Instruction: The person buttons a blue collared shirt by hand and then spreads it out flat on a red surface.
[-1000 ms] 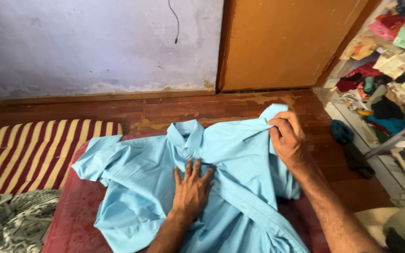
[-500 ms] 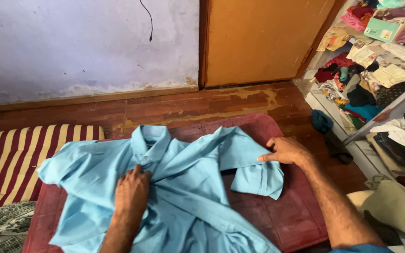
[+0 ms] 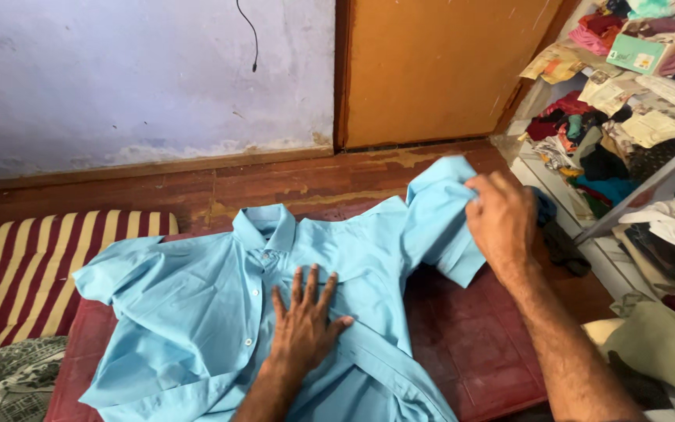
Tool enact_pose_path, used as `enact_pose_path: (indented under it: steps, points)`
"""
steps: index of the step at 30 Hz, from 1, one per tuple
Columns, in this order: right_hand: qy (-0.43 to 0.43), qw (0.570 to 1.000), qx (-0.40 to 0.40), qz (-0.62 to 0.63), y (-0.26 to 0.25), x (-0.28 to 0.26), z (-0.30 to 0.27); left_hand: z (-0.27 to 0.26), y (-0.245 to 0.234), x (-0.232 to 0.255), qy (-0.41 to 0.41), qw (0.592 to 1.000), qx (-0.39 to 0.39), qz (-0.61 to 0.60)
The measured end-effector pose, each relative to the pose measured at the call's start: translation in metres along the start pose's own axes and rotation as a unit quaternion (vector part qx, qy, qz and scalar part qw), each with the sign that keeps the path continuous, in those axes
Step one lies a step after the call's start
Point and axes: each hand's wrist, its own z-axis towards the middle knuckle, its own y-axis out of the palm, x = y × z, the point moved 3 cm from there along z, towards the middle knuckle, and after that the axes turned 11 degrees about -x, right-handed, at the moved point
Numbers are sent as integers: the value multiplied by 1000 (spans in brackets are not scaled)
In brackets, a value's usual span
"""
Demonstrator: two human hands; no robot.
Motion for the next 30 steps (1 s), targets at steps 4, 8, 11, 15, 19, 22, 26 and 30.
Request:
enact_pose_path:
  steps: [4,8,11,15,19,22,26,30]
  points:
    - [88,962,-208,-155,41,32,-13,12,4,-21,-27,999,43,9]
    - [187,951,-245,-19,54,93,-22,19,7,-35,-34,998,31,-40]
    - [187,899,-397,-12,85,137,-23,19,11,-34,-33,999,37,7]
    - [176,916,-332,138,101,146,-19,20,10,-32,-31,999,44,6]
    - [151,984,63,70,25,122,-11,19,9,-32,-48,998,11,-30]
    - [133,983,39,-122,13,104,-10,18,8,-30,-43,999,17,-5]
    - [145,936,-157,-280,39,92,-16,18,10,-27,-38,998,49,-7]
    - [-50,984,-172,26,68,29,-17,21,15,-15,-18,995,94,8]
